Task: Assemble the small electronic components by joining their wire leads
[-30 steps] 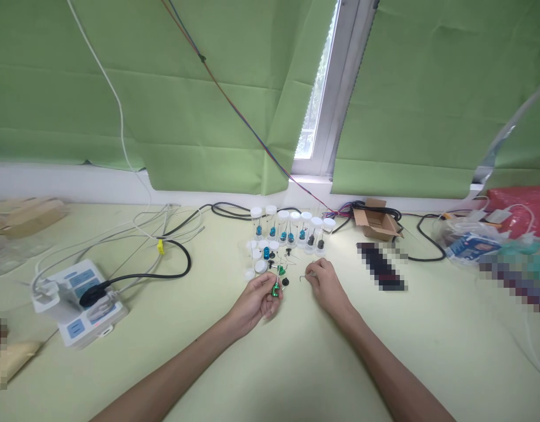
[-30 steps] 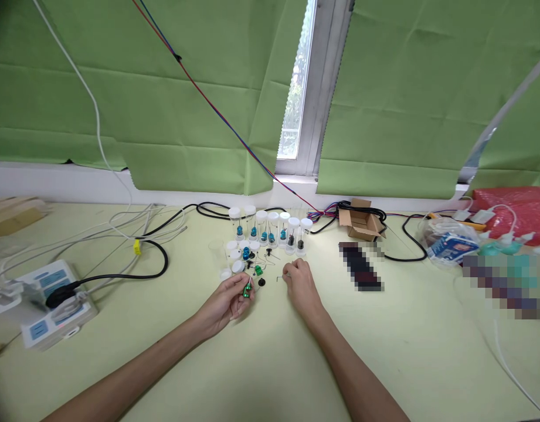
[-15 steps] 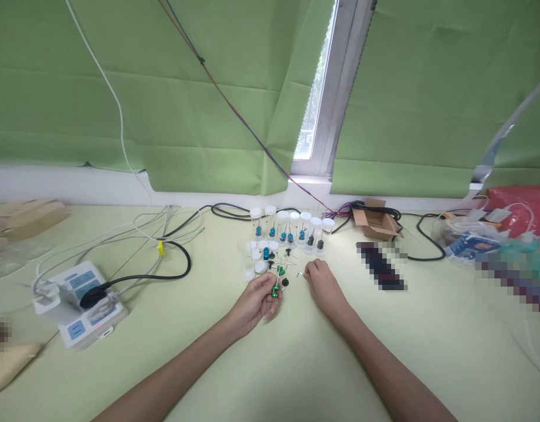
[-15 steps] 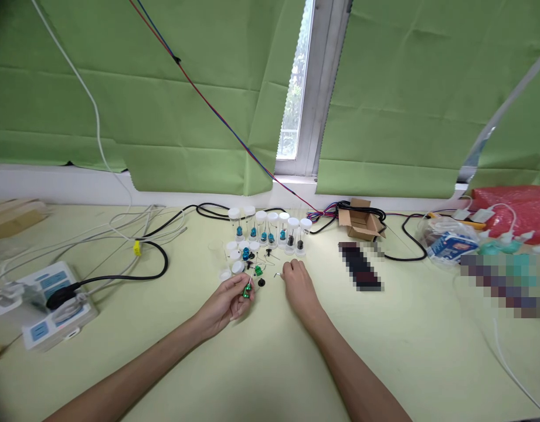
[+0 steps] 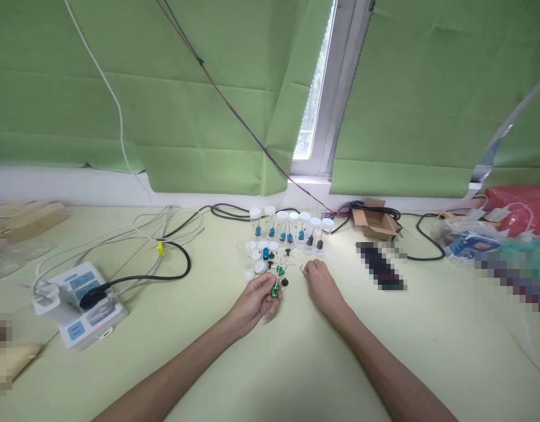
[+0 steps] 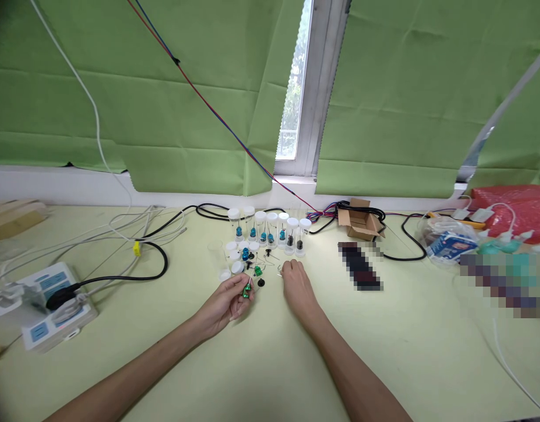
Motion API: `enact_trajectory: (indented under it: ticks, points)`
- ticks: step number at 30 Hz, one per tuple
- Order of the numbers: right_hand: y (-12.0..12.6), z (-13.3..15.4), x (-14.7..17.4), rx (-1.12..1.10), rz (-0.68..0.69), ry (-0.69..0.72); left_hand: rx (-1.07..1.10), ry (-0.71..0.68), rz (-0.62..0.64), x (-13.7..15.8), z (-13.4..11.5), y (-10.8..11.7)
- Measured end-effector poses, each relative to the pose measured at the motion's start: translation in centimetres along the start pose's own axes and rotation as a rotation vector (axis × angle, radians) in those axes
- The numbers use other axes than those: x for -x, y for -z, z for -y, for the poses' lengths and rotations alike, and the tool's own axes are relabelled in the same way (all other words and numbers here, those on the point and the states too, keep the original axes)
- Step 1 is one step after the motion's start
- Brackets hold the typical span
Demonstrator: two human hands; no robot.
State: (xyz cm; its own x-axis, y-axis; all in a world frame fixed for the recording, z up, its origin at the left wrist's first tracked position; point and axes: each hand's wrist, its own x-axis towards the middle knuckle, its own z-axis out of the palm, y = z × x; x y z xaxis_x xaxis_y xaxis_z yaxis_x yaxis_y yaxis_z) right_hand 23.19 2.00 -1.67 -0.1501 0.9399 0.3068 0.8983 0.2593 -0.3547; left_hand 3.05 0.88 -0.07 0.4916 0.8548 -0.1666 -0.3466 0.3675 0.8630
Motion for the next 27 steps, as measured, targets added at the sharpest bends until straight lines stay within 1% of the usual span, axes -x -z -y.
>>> enact_trajectory:
  ticks: [3,6,10,14,19,27]
  points:
    - [0.1,0.1,0.1,-0.055,-0.042,-0.01,0.007,-0.001,0.001,0.0,0.1,0.1]
    - [0.2,0.3,0.1,-0.132,-0.122,-0.024,0.002,-0.003,-0.001,0.0,0.0,0.1]
    - [0.5,0.8,0.1,-0.271,-0.198,-0.058,-0.02,-0.003,-0.002,0.1,0.0,-0.1]
    - [0.9,1.6,0.4,-0.403,-0.205,-0.064,-0.053,0.0,-0.007,0.2,0.0,-0.3]
    - [0.9,2.8,0.9,-0.542,-0.211,-0.06,-0.087,-0.006,0.019,0.2,0.1,-0.5]
    - [1.0,3.6,1.4,-0.545,-0.201,0.024,-0.144,-0.014,0.041,0.6,-0.2,-0.7]
